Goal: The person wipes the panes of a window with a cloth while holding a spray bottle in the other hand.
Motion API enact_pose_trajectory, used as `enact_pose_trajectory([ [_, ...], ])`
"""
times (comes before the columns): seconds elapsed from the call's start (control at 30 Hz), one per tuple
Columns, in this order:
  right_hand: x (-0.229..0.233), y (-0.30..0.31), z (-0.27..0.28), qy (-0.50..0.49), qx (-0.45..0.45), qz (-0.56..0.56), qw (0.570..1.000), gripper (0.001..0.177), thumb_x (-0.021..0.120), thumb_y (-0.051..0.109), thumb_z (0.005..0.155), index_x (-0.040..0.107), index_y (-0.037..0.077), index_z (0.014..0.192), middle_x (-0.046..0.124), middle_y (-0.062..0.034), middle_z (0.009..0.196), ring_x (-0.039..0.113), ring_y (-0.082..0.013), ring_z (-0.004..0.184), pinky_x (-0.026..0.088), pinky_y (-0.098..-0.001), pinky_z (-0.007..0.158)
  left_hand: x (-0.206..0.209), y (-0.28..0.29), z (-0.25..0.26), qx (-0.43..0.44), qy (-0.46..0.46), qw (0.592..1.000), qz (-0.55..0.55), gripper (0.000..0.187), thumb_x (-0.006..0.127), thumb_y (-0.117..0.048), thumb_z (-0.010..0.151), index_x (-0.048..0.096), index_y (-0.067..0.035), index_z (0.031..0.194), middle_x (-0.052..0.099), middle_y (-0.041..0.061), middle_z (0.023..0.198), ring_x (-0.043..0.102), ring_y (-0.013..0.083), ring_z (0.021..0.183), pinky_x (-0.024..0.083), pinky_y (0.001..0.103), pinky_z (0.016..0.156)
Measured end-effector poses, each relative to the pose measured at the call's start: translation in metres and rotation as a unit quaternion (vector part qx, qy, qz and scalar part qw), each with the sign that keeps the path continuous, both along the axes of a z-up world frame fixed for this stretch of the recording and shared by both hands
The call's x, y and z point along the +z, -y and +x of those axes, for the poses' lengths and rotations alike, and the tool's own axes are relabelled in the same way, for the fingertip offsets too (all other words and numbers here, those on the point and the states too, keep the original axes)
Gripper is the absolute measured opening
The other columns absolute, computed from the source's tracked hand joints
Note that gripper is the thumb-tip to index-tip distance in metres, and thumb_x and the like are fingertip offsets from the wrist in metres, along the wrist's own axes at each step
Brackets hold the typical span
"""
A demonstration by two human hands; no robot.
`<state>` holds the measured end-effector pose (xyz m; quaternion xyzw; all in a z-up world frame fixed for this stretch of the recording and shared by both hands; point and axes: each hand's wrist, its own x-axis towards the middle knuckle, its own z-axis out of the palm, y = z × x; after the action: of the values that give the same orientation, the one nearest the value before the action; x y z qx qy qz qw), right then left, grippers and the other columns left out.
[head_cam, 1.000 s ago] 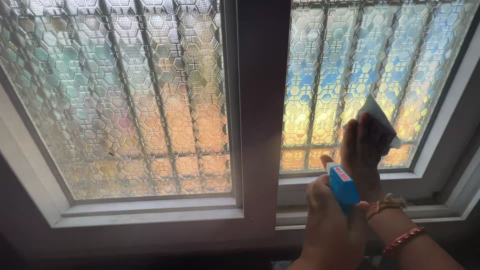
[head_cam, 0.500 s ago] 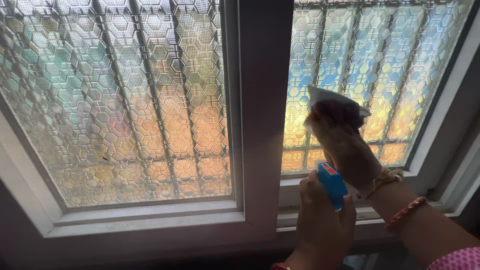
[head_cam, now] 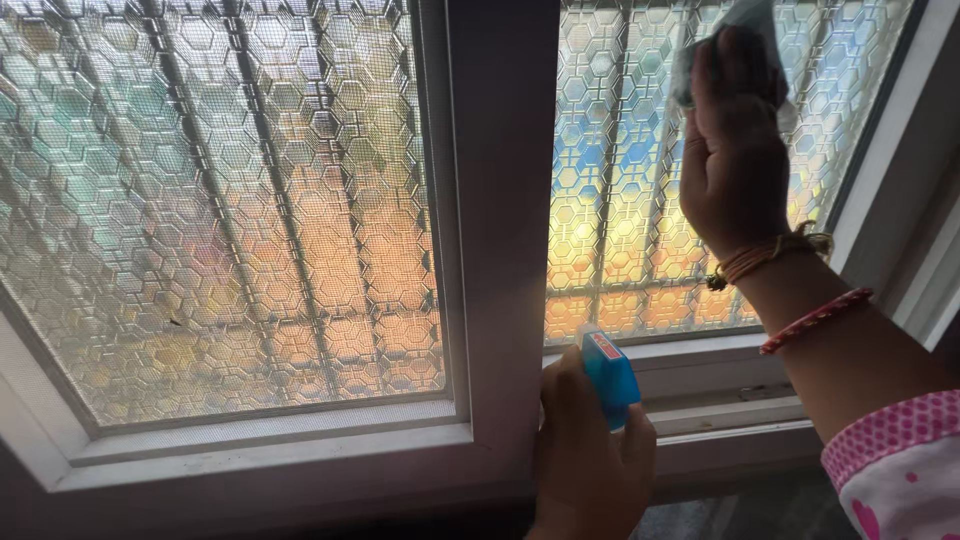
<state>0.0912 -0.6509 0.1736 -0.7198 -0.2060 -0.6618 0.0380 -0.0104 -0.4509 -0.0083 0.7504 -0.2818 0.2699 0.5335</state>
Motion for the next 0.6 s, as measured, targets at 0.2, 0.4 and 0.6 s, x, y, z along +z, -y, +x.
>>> enact_pose_trajectory([
  [0.2,-0.103,-0.050,-0.024,-0.096,0.114,-0.258,0.955,0.034,0.069,0.008,0.091,0.064,0.007,0.125,0.070,-0.0114,0.123,0.068,-0.0318,0.120,0.054,-0.0467,0.105,-0.008,0.000,0.000,0.017,0.084,0.996,-0.012,0.071,0.067,-0.016,0.093,0.030,0.008,0.148,0.046,0.029,0.130,0.055,0.0457,0.115,0.048,0.053,0.092],
  [0.4,-0.086,0.017,-0.038,0.010,-0.084,-0.081,0.993,0.039,0.067,-0.004,0.100,0.073,0.015,0.133,0.069,-0.0144,0.138,0.068,-0.0311,0.120,0.058,-0.0428,0.103,-0.009,-0.001,-0.002,0.010,0.086,0.996,-0.038,0.071,0.067,-0.015,0.094,0.030,0.007,0.150,0.048,0.028,0.131,0.057,0.0429,0.116,0.050,0.050,0.091],
  [0.6,0.050,0.003,-0.021,0.102,0.013,0.001,0.995,0.025,0.071,0.000,0.112,0.066,0.001,0.137,0.073,-0.0232,0.120,0.070,-0.0410,0.115,0.059,-0.0456,0.096,-0.007,0.000,-0.003,0.009,0.080,0.996,-0.035,0.064,0.065,-0.016,0.096,0.034,0.003,0.149,0.052,0.025,0.128,0.058,0.0398,0.116,0.050,0.049,0.091],
])
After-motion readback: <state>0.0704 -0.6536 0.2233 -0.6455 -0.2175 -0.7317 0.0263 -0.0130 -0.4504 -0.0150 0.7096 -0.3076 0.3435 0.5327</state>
